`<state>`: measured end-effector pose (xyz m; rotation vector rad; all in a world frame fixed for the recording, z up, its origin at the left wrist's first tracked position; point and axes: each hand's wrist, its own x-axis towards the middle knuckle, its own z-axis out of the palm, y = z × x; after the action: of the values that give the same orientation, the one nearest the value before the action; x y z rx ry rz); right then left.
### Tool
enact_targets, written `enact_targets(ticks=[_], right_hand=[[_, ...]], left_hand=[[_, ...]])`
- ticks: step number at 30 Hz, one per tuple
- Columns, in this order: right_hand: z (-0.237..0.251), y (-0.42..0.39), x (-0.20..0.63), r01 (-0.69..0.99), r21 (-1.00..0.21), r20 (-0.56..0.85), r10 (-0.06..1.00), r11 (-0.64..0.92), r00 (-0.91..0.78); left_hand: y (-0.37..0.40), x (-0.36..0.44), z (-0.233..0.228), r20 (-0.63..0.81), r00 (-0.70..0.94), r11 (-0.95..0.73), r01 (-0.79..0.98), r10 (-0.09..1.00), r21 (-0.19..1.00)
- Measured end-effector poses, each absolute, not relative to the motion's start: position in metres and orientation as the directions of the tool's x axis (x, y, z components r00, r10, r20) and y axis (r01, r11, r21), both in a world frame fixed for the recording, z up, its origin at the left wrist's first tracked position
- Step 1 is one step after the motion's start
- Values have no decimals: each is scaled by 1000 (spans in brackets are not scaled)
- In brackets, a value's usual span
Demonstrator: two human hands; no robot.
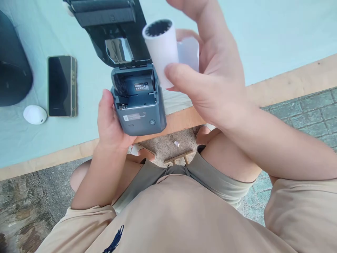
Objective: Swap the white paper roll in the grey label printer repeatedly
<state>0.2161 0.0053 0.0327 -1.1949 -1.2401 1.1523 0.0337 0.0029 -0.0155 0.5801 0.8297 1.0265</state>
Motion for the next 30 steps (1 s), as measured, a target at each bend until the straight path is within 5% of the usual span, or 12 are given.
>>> enact_targets(ticks=[5,7,9,12,18,23,30], right_hand=[[35,16,208,-134,-980,-138,987,-149,-83],[30,19,206,-131,-991,3,990,-16,-141],[25,20,206,-18,-961,274,944,276,-185],[22,18,205,304,-752,512,809,585,-288],[18,22,201,702,-445,465,814,556,-349],[9,26,203,711,-388,427,798,586,-425],[6,14,201,700,-238,631,655,673,-415]], left_hand=[[1,30,-22,-214,309,357,-546,927,758],[2,30,-24,-211,297,346,-536,931,770],[2,30,-26,-221,288,345,-517,932,783],[1,29,-28,-234,238,324,-490,943,809],[2,25,-36,-133,246,249,-539,960,805],[4,21,-41,-108,265,231,-490,958,841],[4,21,-37,-97,305,244,-493,947,835]])
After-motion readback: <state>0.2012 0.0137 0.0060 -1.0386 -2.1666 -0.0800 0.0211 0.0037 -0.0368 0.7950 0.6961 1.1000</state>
